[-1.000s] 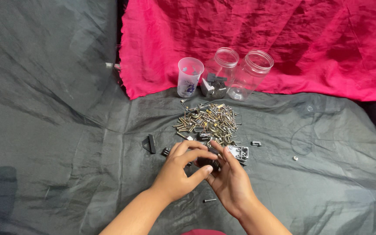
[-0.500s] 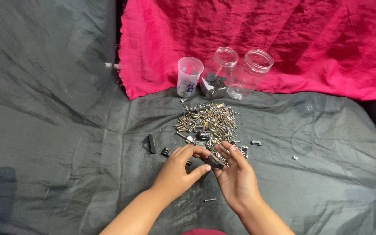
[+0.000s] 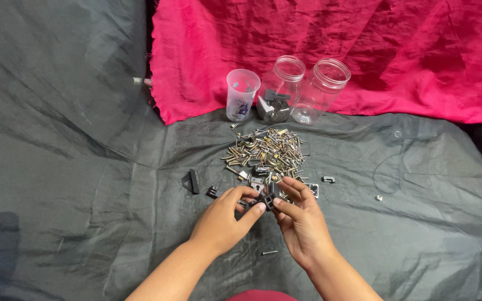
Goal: The person picks up small metal and plastic hardware pieces from a pile on a dark surface and assembles them by hand. They connect brackets and fasteners, occasionally placing completed sub-assemblies into a clear jar.
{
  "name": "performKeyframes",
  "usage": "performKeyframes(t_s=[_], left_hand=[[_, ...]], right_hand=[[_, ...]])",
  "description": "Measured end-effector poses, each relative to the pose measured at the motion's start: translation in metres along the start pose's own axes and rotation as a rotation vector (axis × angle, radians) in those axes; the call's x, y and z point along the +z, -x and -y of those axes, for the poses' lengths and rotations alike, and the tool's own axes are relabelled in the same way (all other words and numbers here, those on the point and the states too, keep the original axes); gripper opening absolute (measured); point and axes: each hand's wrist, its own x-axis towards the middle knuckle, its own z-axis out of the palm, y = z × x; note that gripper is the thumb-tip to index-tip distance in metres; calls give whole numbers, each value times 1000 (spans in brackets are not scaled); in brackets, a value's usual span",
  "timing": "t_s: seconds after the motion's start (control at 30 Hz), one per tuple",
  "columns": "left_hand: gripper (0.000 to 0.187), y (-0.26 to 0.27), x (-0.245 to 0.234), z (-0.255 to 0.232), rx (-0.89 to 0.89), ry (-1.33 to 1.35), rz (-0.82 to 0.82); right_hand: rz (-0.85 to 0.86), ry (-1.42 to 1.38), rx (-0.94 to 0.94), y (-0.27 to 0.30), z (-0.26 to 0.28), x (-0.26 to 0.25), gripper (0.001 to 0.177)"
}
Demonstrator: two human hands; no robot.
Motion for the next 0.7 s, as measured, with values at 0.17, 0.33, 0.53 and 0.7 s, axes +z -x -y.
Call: performKeyframes(t_s=[0.17, 0.33, 0.53, 0.7], left_hand=[[51, -1, -2, -6, -164, -20, 82], [57, -1, 1, 0, -68, 3, 21], [65, -5, 5, 15, 164, 68, -207], [62, -5, 4, 16, 230, 36, -277]], right_hand=[[19, -21, -22, 3, -2, 3, 53], [10, -75, -4, 3, -4, 0, 45], [65, -39, 45, 5, -7, -3, 31], [125, -21, 160, 13, -9, 5, 24]])
